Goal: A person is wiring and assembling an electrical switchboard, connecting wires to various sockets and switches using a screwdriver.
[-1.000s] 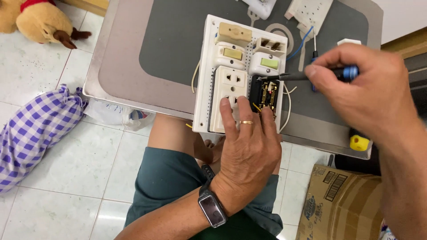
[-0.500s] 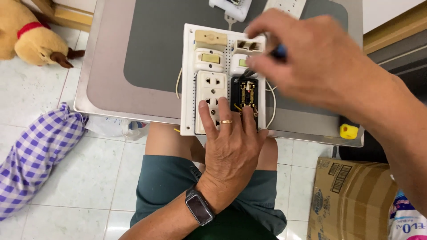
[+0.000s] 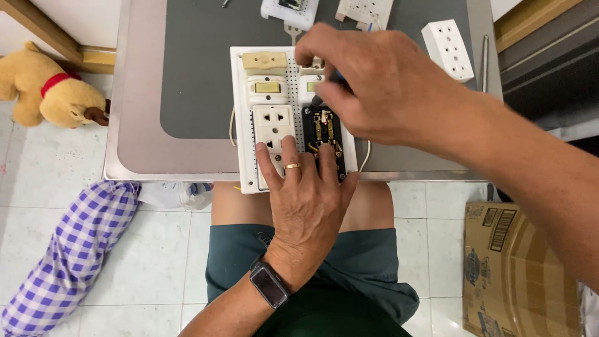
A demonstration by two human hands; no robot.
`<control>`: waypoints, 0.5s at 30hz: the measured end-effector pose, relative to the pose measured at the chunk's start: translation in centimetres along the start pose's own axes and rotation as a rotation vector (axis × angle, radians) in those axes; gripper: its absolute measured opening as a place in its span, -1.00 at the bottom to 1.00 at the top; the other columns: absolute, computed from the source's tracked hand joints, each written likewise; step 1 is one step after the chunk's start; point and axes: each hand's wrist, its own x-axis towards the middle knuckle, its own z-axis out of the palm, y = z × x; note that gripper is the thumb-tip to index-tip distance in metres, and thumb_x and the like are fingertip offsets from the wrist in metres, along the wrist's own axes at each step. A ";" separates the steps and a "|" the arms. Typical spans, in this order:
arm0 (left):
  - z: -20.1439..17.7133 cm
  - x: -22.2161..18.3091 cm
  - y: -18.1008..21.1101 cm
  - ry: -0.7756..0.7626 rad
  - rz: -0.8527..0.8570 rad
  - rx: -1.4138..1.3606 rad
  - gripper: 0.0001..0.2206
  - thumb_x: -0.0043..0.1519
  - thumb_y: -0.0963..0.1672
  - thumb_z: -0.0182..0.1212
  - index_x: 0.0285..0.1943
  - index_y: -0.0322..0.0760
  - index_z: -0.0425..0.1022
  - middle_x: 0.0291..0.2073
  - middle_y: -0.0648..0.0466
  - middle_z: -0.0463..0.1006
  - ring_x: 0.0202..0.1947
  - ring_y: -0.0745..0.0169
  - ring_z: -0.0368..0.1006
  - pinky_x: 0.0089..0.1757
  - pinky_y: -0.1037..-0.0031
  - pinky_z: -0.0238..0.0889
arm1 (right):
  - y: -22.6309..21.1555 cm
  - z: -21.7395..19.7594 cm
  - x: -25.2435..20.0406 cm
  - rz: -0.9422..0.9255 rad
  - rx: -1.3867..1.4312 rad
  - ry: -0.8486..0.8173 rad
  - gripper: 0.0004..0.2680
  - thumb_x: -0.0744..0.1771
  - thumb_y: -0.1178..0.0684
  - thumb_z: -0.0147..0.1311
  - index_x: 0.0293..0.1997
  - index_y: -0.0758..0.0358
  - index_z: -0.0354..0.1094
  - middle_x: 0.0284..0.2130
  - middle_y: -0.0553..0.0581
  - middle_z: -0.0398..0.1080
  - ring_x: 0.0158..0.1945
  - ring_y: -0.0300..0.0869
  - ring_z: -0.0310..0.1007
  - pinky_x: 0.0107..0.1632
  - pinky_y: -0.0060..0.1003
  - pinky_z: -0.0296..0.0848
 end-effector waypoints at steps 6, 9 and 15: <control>0.2 -0.2 0.0 -0.016 -0.022 -0.062 -0.55 0.17 0.01 0.29 0.04 -0.45 0.42 -0.38 -0.19 0.37 0.11 -0.30 0.19 0.19 -0.26 -0.16 | 0.5 0.1 0.7 0.075 -0.188 0.040 -0.75 0.33 0.17 0.16 0.05 0.34 0.19 -0.71 0.12 0.36 -0.80 -0.13 0.28 -0.75 -0.29 0.19; 0.0 -0.1 -0.1 -0.042 -0.021 -0.067 -0.54 0.18 0.01 0.28 0.08 -0.44 0.39 -0.38 -0.18 0.36 0.11 -0.28 0.16 0.18 -0.27 -0.17 | 0.3 0.0 0.9 0.061 -0.071 -0.134 -0.69 0.23 0.34 0.01 0.08 0.40 0.15 -0.51 0.36 0.47 -0.77 -0.05 0.41 -0.76 -0.25 0.34; -0.5 -0.1 -0.2 -0.078 -0.013 -0.066 -0.55 0.16 0.01 0.28 0.07 -0.41 0.40 -0.39 -0.18 0.37 0.10 -0.27 0.16 0.15 -0.24 -0.14 | 0.5 0.4 1.6 0.003 -0.157 0.067 -0.85 0.34 0.14 0.20 -0.17 0.38 0.30 -0.70 0.17 0.39 -0.78 -0.12 0.31 -0.69 -0.31 0.25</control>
